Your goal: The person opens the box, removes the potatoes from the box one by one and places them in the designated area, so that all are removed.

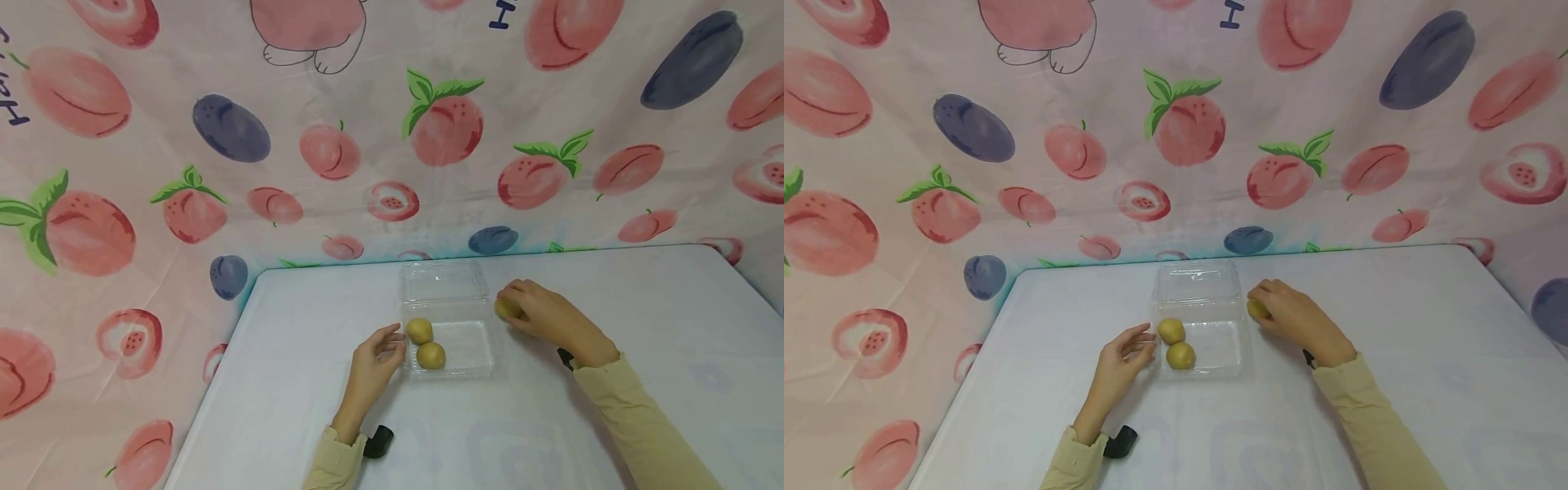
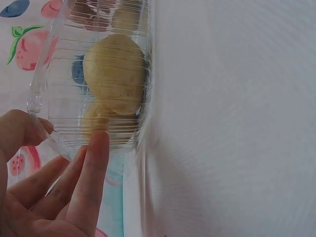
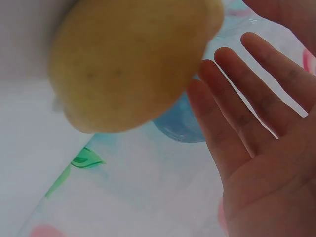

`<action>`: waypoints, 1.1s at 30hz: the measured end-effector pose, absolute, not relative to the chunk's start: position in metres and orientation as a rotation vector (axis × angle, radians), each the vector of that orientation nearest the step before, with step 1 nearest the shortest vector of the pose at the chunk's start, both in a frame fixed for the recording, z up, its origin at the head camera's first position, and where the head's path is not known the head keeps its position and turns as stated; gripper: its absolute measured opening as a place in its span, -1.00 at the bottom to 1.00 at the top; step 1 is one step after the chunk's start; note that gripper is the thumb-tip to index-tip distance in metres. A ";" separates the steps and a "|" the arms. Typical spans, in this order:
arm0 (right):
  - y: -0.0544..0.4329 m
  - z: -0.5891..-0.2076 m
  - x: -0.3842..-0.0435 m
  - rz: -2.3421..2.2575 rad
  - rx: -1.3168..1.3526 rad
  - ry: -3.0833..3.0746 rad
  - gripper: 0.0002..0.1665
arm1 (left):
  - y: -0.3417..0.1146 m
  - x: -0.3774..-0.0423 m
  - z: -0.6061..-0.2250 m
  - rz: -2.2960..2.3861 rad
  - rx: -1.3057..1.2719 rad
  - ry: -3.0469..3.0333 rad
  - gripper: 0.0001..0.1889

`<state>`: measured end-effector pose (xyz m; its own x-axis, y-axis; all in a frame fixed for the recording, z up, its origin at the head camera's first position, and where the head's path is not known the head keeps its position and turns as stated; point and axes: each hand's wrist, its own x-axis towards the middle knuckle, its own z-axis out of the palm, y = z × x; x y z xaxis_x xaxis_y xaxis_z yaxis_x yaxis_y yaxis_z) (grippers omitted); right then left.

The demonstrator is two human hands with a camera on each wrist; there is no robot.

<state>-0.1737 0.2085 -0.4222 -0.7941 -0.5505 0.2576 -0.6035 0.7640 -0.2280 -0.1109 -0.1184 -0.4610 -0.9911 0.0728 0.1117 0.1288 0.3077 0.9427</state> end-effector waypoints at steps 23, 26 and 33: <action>0.180 -0.404 -0.160 0.281 1.004 -2.666 -0.56 | -0.119 -0.110 -0.461 -1.814 -0.204 -2.500 -0.59; 0.176 -0.405 -0.159 0.274 1.040 -2.643 -0.54 | -0.119 -0.110 -0.461 -1.821 -0.204 -2.498 -0.59; 0.167 -0.403 -0.154 0.332 1.067 -2.664 -0.53 | -0.119 -0.111 -0.461 -1.835 -0.196 -2.497 -0.58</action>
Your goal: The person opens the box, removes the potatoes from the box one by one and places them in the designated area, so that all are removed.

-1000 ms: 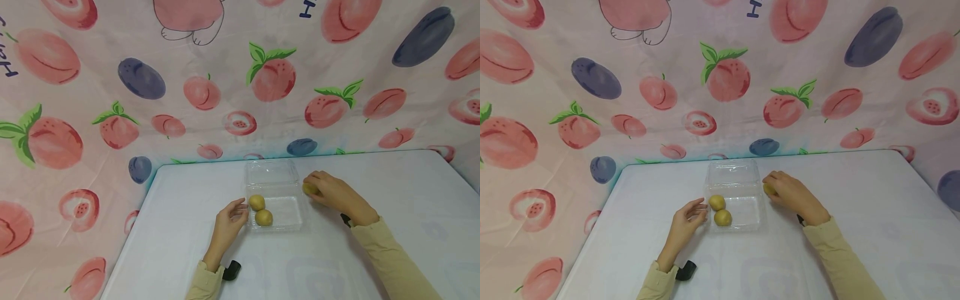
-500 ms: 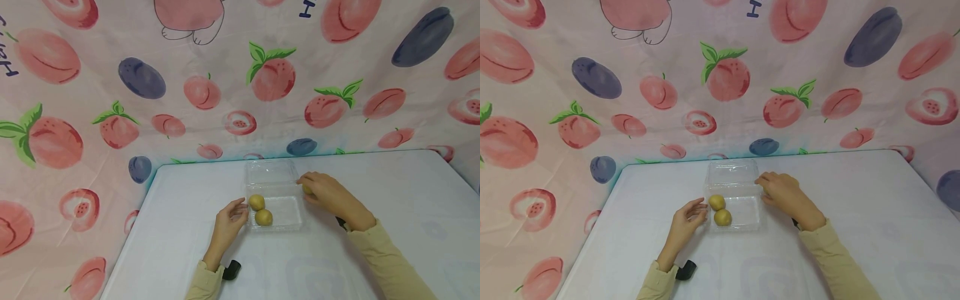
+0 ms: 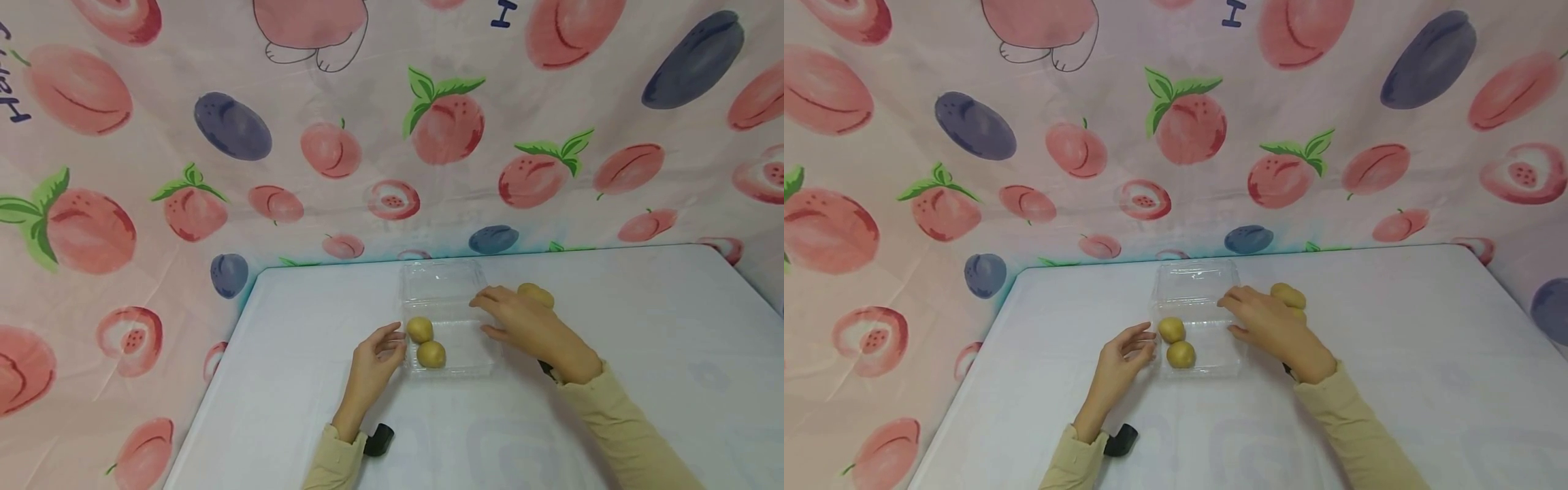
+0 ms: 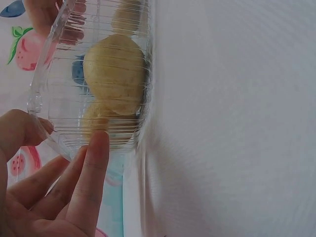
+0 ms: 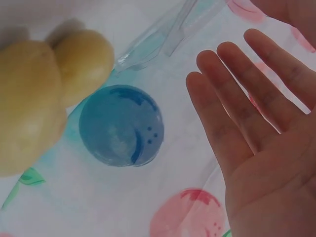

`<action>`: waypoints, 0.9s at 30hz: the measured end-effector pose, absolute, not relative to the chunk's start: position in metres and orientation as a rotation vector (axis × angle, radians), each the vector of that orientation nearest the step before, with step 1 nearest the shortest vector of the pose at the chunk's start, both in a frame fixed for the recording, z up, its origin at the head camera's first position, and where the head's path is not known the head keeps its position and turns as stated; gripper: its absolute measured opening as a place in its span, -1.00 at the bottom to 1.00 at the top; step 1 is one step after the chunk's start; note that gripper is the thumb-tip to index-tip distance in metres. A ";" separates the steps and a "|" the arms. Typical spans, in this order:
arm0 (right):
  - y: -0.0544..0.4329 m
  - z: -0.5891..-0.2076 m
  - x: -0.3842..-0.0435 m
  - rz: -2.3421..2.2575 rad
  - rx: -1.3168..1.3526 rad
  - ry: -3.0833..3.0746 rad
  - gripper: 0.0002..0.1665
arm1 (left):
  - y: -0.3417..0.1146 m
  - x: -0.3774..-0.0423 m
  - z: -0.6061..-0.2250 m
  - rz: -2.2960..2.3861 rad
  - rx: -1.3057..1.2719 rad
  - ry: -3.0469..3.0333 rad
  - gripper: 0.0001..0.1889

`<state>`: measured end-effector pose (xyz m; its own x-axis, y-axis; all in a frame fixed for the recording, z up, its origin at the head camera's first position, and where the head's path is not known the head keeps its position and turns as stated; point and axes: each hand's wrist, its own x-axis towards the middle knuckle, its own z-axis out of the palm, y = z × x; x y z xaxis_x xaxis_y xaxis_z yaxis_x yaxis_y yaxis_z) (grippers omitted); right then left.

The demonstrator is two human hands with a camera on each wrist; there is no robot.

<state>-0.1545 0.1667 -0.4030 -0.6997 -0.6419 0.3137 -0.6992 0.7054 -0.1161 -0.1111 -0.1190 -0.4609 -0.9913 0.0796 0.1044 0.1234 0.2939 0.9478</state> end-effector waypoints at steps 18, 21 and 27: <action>0.141 -0.407 -0.147 0.342 1.170 -2.586 -0.57 | -0.119 -0.111 -0.461 -1.814 -0.222 -2.492 -0.58; 0.137 -0.408 -0.146 0.336 1.187 -2.582 -0.58 | -0.119 -0.111 -0.461 -1.821 -0.217 -2.494 -0.58; 0.130 -0.410 -0.145 0.324 1.217 -2.567 -0.60 | -0.119 -0.111 -0.462 -1.823 -0.200 -2.504 -0.58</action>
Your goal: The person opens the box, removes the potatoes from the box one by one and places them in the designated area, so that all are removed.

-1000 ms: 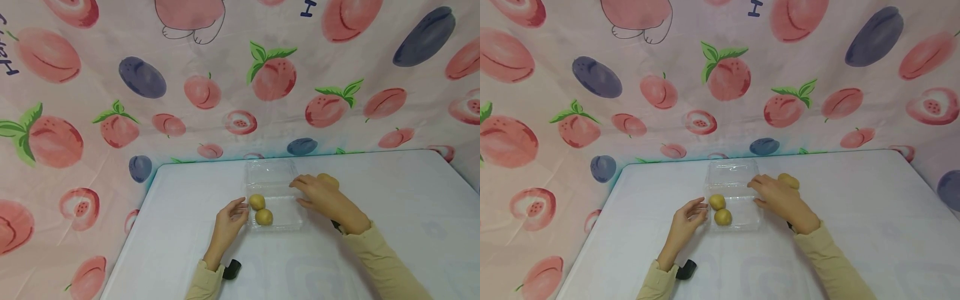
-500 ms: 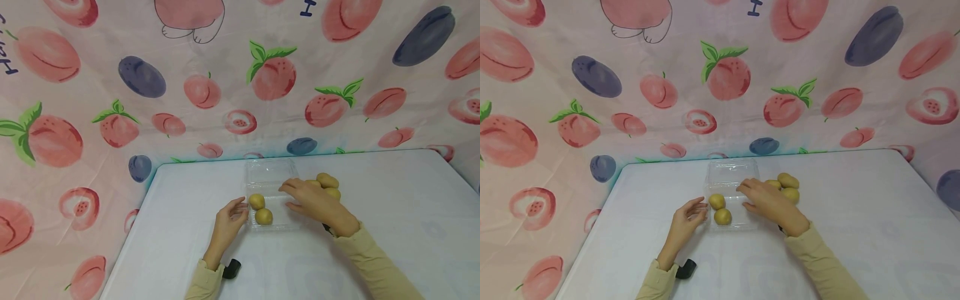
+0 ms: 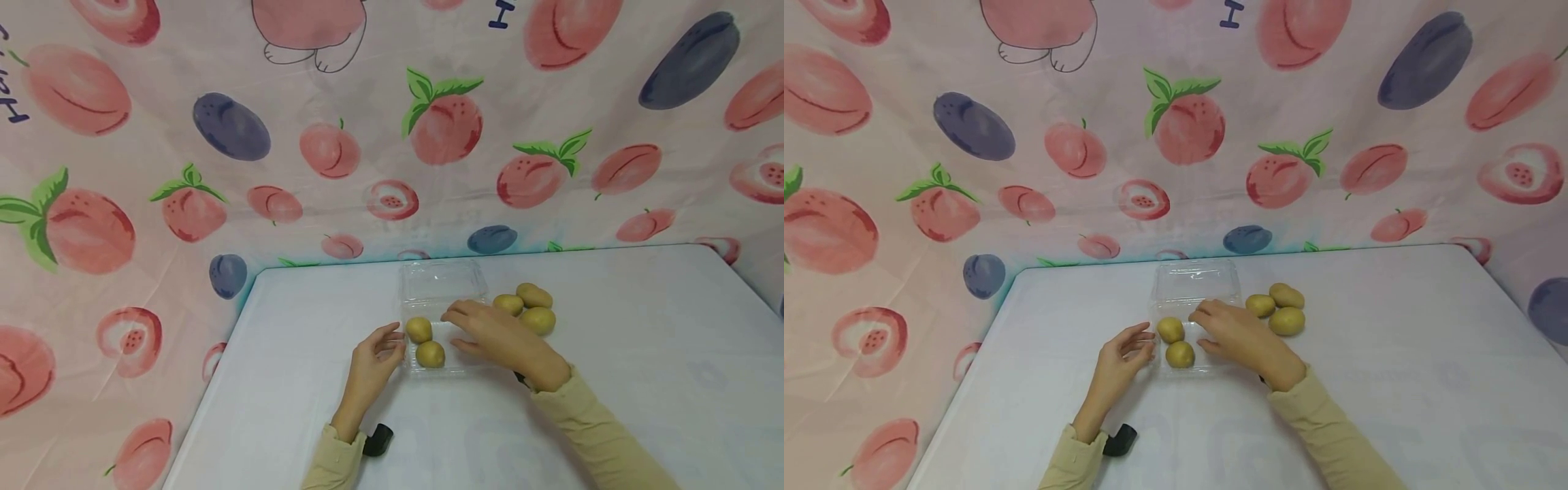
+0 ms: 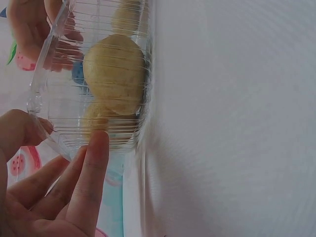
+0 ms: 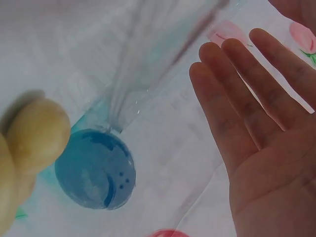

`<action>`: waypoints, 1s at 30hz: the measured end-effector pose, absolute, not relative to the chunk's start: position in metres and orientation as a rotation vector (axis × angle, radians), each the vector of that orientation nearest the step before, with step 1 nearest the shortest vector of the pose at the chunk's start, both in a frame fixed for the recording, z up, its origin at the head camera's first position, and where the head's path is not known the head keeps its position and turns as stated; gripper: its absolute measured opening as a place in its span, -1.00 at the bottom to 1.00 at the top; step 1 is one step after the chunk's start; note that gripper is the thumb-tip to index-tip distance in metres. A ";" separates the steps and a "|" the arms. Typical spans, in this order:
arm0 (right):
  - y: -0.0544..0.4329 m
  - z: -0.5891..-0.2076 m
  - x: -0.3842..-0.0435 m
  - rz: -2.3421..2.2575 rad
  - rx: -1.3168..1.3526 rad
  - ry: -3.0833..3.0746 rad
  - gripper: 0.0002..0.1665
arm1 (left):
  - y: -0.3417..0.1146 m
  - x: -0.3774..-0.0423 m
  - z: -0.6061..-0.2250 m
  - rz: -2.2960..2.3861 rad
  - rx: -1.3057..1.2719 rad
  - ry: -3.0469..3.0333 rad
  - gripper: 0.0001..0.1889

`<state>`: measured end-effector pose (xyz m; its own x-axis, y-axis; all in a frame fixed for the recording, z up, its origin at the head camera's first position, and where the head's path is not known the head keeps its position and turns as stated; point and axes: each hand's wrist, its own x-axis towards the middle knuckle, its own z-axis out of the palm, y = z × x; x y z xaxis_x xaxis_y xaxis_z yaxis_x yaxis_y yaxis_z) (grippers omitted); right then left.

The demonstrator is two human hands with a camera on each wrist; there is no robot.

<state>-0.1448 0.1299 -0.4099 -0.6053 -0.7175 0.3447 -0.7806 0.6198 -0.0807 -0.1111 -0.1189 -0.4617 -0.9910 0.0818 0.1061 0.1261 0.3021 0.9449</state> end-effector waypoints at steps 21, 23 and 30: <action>0.111 -0.416 -0.140 0.357 1.292 -2.592 -0.65 | -0.119 -0.110 -0.461 -1.809 -0.217 -2.491 -0.59; 0.109 -0.417 -0.140 0.368 1.304 -2.589 -0.67 | -0.119 -0.111 -0.461 -1.811 -0.215 -2.491 -0.59; 0.105 -0.422 -0.141 0.362 1.320 -2.617 -0.68 | -0.119 -0.110 -0.460 -1.823 -0.186 -2.506 -0.59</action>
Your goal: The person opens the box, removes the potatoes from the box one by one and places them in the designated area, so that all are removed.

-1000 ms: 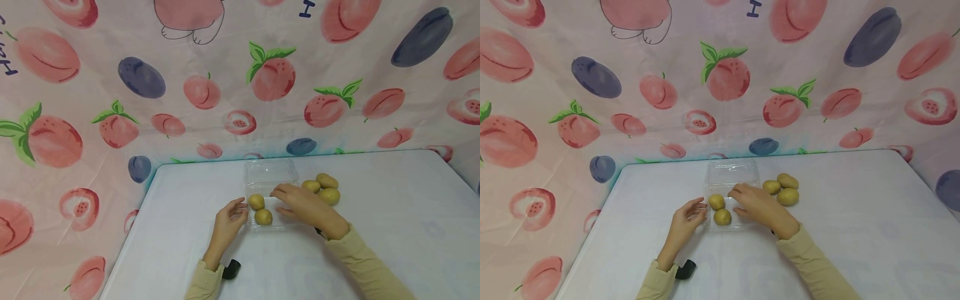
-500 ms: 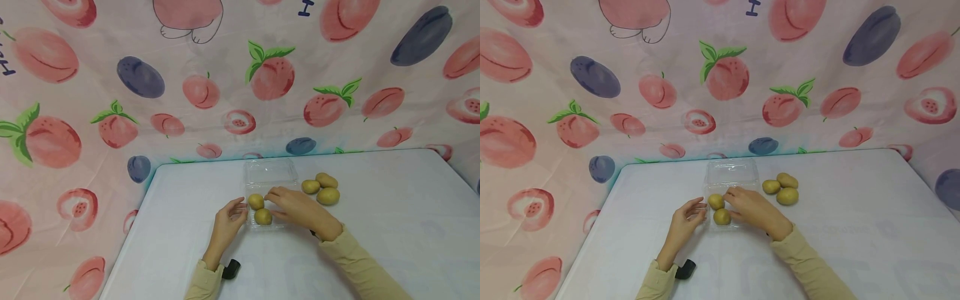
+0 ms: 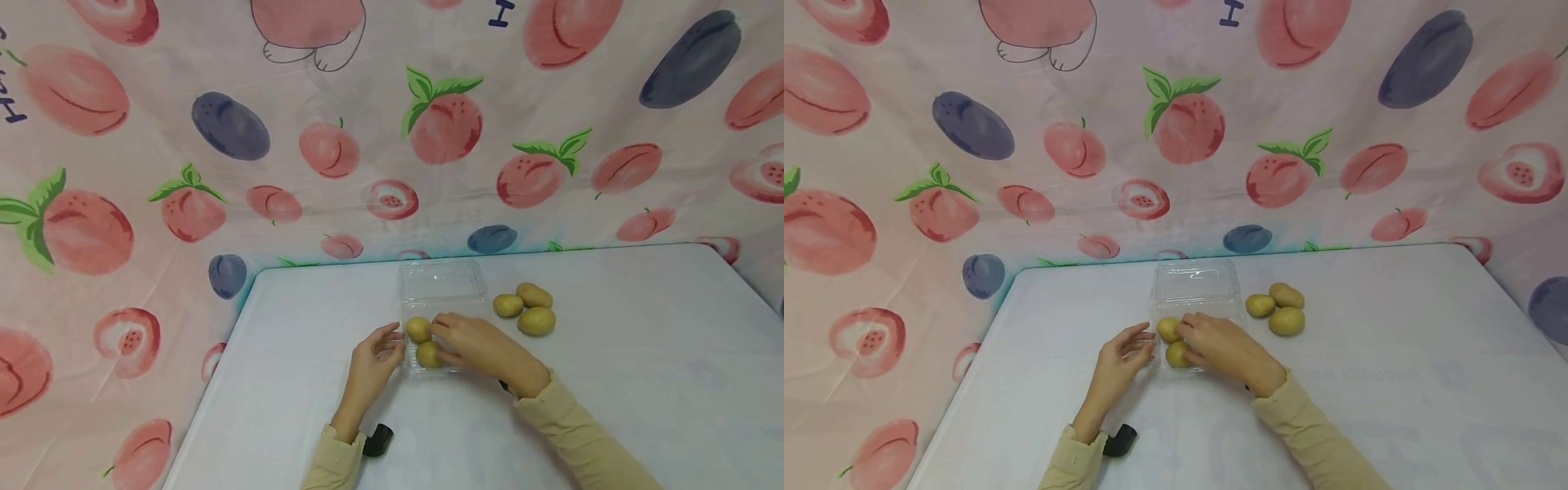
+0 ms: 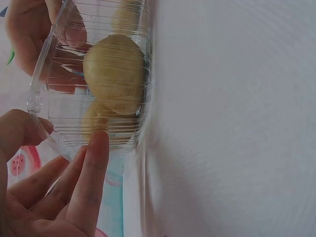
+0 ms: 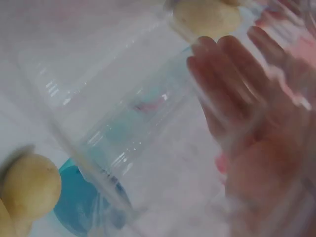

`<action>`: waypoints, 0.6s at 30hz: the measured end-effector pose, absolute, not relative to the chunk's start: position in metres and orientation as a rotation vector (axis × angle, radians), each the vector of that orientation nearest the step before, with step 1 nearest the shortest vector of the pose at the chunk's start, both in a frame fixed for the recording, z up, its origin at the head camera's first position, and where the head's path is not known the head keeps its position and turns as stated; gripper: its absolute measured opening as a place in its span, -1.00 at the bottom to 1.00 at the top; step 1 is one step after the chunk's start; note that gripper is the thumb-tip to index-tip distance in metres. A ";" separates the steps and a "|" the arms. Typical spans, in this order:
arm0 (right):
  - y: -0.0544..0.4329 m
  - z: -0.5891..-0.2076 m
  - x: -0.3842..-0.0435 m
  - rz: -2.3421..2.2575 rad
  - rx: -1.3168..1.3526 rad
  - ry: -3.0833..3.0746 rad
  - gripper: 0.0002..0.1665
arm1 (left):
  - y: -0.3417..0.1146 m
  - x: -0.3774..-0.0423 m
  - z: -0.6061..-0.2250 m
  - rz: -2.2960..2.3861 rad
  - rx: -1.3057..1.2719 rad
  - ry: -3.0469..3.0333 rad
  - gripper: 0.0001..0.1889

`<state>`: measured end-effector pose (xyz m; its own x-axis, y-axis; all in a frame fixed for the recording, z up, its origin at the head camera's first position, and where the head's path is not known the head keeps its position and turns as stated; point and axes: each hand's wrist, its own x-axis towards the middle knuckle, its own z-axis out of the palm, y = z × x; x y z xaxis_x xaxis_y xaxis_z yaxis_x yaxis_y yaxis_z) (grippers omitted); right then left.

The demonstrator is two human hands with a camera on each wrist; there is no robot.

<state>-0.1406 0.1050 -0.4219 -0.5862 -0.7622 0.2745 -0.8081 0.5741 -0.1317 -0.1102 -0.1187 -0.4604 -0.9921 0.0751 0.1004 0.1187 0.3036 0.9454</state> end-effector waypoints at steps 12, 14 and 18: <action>0.101 -0.429 -0.143 0.414 1.318 -2.677 -0.67 | -0.118 -0.110 -0.458 -1.845 -0.175 -2.506 -0.58; 0.101 -0.429 -0.143 0.436 1.314 -2.697 -0.65 | -0.118 -0.110 -0.459 -1.837 -0.179 -2.506 -0.58; 0.099 -0.429 -0.144 0.470 1.310 -2.727 -0.63 | -0.118 -0.110 -0.458 -1.830 -0.177 -2.507 -0.59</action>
